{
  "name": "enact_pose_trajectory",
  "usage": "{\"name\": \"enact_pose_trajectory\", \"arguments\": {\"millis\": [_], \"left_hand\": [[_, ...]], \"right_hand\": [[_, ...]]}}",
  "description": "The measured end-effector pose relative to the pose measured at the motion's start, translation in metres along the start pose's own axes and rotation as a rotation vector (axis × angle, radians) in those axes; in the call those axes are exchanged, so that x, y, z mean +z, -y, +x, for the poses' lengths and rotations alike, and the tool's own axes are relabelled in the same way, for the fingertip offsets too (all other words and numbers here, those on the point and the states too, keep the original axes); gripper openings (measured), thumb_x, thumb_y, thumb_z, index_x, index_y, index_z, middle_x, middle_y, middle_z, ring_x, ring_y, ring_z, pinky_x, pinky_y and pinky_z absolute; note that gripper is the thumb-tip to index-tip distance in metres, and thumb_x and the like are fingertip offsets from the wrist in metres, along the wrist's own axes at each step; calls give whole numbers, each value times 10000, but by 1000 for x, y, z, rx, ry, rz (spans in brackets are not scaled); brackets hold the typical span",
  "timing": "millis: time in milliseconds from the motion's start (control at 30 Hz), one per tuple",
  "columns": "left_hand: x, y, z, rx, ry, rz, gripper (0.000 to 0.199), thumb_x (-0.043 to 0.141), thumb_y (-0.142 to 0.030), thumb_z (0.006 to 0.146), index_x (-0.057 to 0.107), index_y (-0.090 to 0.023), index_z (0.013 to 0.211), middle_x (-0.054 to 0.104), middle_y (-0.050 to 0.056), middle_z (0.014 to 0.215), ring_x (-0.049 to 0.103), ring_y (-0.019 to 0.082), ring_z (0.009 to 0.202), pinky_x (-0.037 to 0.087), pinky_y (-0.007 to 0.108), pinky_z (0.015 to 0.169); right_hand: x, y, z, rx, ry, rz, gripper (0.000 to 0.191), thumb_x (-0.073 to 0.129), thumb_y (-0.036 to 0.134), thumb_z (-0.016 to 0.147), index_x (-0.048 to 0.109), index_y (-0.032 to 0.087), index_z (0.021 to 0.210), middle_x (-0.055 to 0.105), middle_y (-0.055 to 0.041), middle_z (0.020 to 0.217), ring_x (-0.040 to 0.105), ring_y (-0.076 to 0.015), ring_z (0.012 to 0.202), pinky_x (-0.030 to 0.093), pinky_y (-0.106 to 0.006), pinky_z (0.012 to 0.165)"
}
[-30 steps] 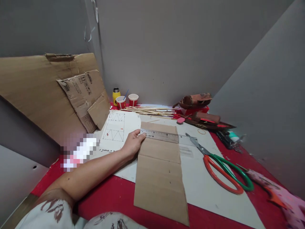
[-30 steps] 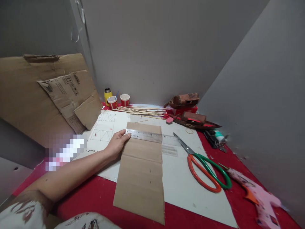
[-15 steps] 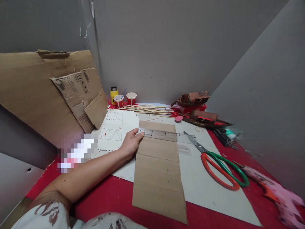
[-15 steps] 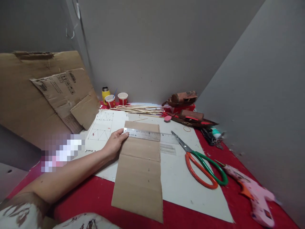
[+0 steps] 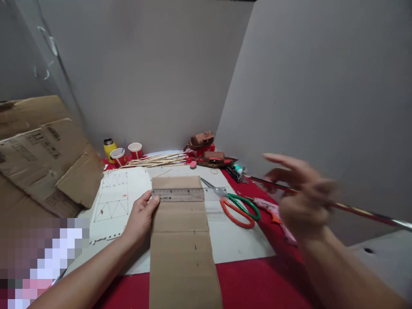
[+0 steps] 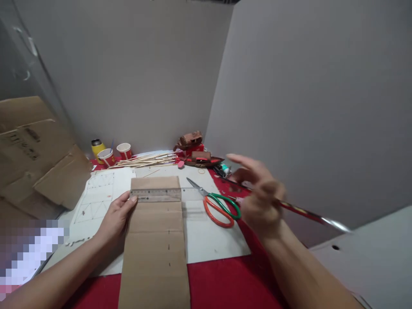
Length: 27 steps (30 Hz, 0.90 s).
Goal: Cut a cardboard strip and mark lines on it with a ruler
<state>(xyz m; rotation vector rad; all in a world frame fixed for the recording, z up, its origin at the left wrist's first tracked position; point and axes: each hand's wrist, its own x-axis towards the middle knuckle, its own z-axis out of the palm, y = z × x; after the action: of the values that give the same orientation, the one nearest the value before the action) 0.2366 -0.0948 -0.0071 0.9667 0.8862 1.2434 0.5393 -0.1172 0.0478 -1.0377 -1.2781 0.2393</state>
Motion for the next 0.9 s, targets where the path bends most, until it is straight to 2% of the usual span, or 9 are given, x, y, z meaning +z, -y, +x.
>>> {"name": "enact_pose_trajectory", "arguments": {"millis": [67,100,200,333,467,600,767,833,900], "left_hand": [[1,-1,-1,-12,1,13,416,798,-421,789,686,-167,1099,788,75,953,730,198,745,538,298,752],[1,0,-1,-18,0,20,425,798,-422,790,682,-166,1109,788,76,956,731,199,746,539,300,752],[2,0,-1,-39,-25,39,465,809,-428,775,670,-161,1129,786,82,971,735,205,769,539,302,756],[5,0,0,-71,-62,61,515,836,-450,731,656,-155,1112,783,89,975,736,227,804,537,308,749],[6,2,1,-93,-87,68,568,848,-449,710,643,-156,1152,783,85,976,734,232,823,534,316,763],[4,5,3,-109,-68,59,535,845,-422,724,651,-160,1148,785,78,975,732,214,805,527,302,778],[5,8,6,-121,-28,48,433,819,-384,755,689,-166,1107,782,79,987,725,213,806,535,316,788],[6,9,8,-117,-39,42,416,825,-363,743,706,-168,1090,779,75,997,720,211,830,532,317,814],[5,9,10,-104,-68,29,387,833,-344,723,721,-168,1049,778,66,975,713,205,832,527,305,816]], "right_hand": [[7,-8,4,-58,54,-48,752,377,819,866,762,209,1081,577,-16,552,516,-140,478,390,-296,465],[12,-12,5,-57,69,-52,702,391,781,897,760,216,1093,582,-8,544,515,-140,471,406,-298,479],[29,-29,1,-58,97,-30,475,493,626,954,764,257,1078,705,-25,695,637,-173,613,505,-327,633],[40,-46,-9,-281,300,-114,240,596,404,949,783,268,1013,780,-60,905,719,-225,820,528,-369,775],[43,-59,-16,-503,414,-312,202,575,285,962,756,245,1044,776,-66,882,716,-230,813,521,-365,752],[48,-69,-23,-622,492,-409,210,525,214,992,698,192,1111,764,-89,925,708,-227,838,534,-357,751],[51,-76,-27,-613,519,-403,236,507,213,999,662,189,1176,762,-97,979,712,-233,871,564,-368,770],[49,-77,-29,-539,463,-368,239,511,230,996,676,199,1165,764,-101,1011,717,-249,921,566,-395,815],[46,-77,-31,-385,366,-300,233,513,274,1000,696,225,1136,765,-89,1024,723,-256,937,565,-416,843]]}}
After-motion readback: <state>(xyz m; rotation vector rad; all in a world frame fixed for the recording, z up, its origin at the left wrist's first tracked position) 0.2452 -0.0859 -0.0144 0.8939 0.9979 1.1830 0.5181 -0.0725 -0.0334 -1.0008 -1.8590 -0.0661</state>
